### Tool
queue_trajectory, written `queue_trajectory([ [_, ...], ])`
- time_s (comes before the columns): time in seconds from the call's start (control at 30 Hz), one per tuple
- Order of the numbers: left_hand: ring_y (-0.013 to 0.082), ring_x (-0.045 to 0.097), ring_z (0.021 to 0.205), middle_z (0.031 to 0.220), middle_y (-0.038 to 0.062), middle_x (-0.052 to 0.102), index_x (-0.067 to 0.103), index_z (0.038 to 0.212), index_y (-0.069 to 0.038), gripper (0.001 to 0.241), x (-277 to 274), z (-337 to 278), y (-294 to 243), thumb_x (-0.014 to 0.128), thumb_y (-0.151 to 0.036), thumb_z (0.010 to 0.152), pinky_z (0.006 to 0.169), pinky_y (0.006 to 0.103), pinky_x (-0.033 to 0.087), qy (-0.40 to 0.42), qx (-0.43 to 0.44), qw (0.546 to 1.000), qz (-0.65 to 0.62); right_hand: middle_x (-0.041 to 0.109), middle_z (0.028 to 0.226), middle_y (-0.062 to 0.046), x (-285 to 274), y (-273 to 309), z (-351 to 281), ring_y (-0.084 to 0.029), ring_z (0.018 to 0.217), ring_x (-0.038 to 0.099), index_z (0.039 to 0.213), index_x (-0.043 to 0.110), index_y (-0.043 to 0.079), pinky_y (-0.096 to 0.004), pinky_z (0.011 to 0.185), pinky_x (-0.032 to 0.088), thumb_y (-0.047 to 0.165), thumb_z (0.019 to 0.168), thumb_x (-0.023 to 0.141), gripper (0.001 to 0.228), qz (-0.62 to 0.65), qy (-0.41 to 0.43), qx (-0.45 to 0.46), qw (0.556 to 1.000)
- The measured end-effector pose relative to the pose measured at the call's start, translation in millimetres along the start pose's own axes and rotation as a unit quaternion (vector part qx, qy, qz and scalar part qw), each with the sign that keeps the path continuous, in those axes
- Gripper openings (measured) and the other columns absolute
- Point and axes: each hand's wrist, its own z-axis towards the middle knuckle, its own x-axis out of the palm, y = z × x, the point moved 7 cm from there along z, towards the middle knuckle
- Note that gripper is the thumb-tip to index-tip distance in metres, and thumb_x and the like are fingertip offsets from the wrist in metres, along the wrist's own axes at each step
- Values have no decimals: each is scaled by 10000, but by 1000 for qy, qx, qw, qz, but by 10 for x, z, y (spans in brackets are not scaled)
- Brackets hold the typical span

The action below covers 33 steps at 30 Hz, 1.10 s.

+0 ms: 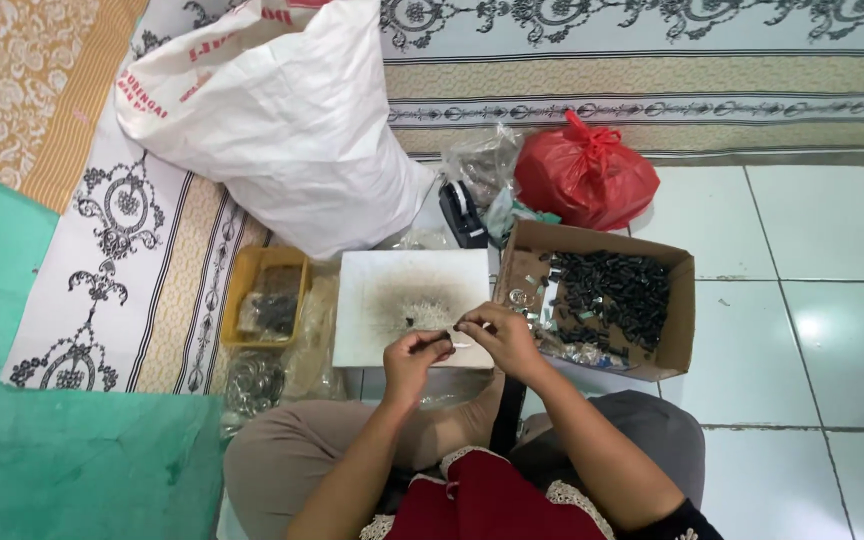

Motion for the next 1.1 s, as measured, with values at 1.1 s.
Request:
queue_trajectory([
  [1.1, 314, 757, 773, 897, 305, 749, 788, 1024, 69, 212, -613, 354, 350, 838, 56, 819, 704, 399, 664, -47, 2, 999, 12, 709, 885, -303, 878, -596, 212, -335, 767, 751, 1085, 741, -104, -399, 654, 641, 24, 868, 782, 255, 92, 103, 244, 960],
])
